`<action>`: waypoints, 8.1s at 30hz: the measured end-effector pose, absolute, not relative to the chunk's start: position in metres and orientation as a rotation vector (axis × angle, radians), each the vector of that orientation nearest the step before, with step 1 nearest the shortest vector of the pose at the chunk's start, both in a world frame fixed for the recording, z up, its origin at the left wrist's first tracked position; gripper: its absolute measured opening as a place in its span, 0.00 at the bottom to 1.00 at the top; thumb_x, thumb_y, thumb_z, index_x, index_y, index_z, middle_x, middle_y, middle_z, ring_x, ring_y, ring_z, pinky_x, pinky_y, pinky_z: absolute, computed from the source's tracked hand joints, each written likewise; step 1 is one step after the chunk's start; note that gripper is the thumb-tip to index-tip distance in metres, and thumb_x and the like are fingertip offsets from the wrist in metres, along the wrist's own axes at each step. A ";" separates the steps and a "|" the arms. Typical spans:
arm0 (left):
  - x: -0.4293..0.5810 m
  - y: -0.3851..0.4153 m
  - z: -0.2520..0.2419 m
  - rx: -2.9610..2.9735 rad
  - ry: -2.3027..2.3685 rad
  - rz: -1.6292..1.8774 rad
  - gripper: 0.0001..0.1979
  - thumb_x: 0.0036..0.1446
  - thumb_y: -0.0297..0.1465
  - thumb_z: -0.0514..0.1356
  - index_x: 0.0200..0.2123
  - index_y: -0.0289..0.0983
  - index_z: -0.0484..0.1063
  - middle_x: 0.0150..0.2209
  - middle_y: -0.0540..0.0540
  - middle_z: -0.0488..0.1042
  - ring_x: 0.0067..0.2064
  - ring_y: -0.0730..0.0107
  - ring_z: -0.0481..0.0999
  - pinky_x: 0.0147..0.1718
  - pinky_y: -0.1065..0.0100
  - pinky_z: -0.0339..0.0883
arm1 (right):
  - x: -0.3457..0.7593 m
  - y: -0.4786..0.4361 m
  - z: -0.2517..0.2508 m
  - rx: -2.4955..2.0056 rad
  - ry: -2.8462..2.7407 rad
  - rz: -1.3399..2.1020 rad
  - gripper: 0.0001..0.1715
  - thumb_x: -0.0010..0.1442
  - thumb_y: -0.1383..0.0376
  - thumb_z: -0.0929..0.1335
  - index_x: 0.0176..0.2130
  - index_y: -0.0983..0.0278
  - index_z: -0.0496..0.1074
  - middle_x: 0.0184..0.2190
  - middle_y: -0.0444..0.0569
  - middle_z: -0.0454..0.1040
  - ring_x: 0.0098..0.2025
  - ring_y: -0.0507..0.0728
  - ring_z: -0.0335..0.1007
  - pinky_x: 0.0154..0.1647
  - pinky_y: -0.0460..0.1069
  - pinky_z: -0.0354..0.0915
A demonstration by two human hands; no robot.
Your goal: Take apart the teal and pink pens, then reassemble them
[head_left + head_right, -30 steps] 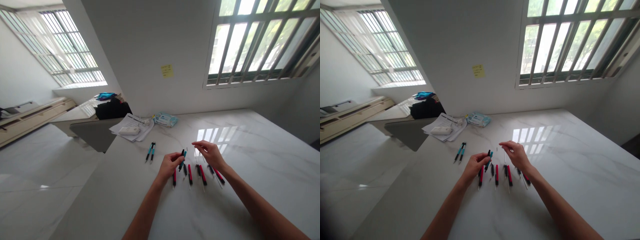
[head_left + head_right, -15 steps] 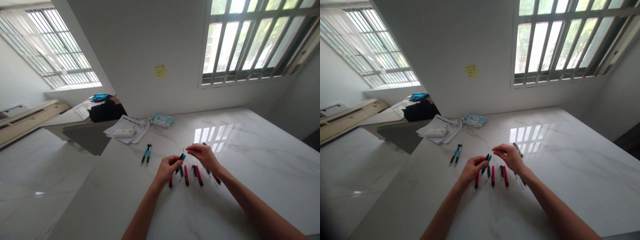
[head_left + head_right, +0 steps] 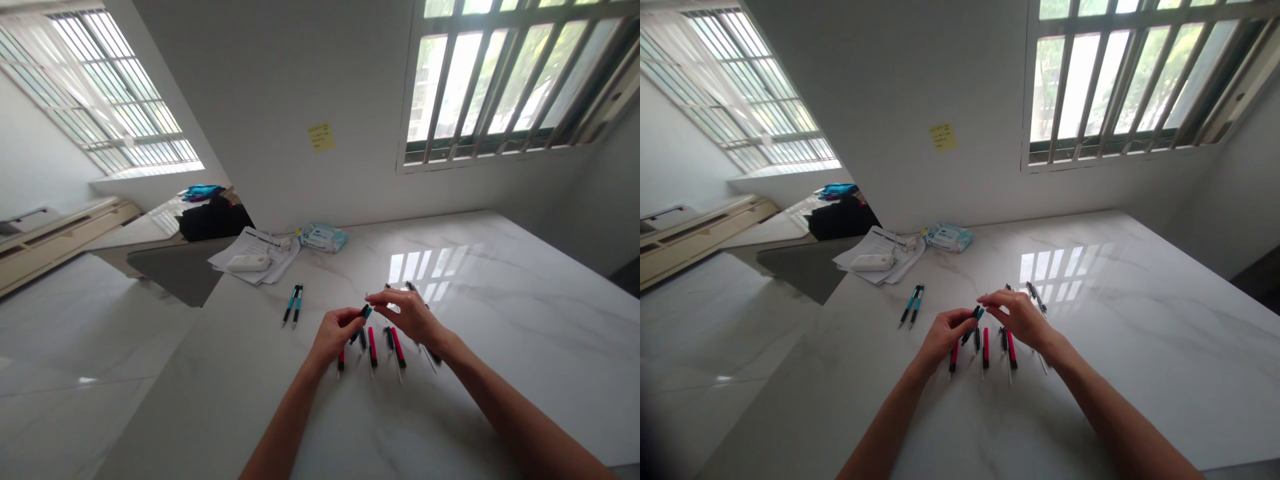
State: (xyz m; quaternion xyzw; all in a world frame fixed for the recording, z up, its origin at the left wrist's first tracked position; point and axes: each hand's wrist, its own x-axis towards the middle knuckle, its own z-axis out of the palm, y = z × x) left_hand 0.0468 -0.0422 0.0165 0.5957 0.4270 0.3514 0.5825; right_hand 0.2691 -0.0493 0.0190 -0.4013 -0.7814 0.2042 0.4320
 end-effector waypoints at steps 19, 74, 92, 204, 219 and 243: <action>0.045 -0.042 0.018 1.330 0.987 0.944 0.16 0.52 0.40 0.72 0.40 0.36 0.84 0.36 0.46 0.81 0.35 0.68 0.75 0.38 0.70 0.65 | 0.278 -0.019 -0.015 -1.188 -2.450 0.287 0.11 0.66 0.73 0.69 0.35 0.61 0.80 0.36 0.49 0.78 0.39 0.57 0.72 0.46 0.50 0.65; 0.020 -0.029 0.029 1.064 0.801 1.329 0.17 0.48 0.39 0.75 0.40 0.37 0.81 0.38 0.46 0.80 0.39 0.69 0.77 0.42 0.67 0.71 | 0.274 -0.035 0.000 -1.320 -1.868 0.434 0.13 0.67 0.65 0.67 0.45 0.57 0.82 0.41 0.49 0.82 0.40 0.58 0.76 0.47 0.54 0.72; 0.036 -0.046 0.005 1.841 1.087 1.409 0.09 0.62 0.34 0.65 0.44 0.40 0.82 0.41 0.44 0.81 0.37 0.67 0.75 0.41 0.64 0.69 | 0.259 0.018 -0.006 -1.288 -2.481 0.293 0.11 0.64 0.70 0.67 0.37 0.62 0.81 0.36 0.52 0.82 0.39 0.59 0.77 0.44 0.49 0.67; 0.035 -0.042 0.019 2.385 1.196 1.085 0.06 0.61 0.30 0.65 0.41 0.43 0.81 0.40 0.46 0.80 0.46 0.59 0.76 0.51 0.58 0.67 | 0.288 -0.055 0.016 -1.048 -1.833 0.613 0.12 0.63 0.55 0.74 0.46 0.52 0.83 0.37 0.49 0.80 0.39 0.61 0.73 0.40 0.56 0.68; 0.041 -0.049 0.018 2.300 1.039 1.083 0.07 0.63 0.29 0.63 0.42 0.42 0.81 0.40 0.46 0.78 0.41 0.65 0.79 0.43 0.65 0.72 | 0.280 -0.056 0.009 -1.137 -1.881 0.640 0.11 0.63 0.53 0.73 0.42 0.54 0.84 0.35 0.47 0.83 0.36 0.59 0.74 0.38 0.53 0.66; 0.040 -0.046 0.014 2.234 1.065 1.092 0.06 0.59 0.27 0.65 0.40 0.41 0.81 0.39 0.47 0.83 0.40 0.64 0.81 0.44 0.65 0.73 | 0.284 -0.060 0.011 -1.220 -1.931 0.695 0.15 0.65 0.53 0.70 0.45 0.61 0.76 0.30 0.45 0.78 0.27 0.51 0.68 0.29 0.46 0.61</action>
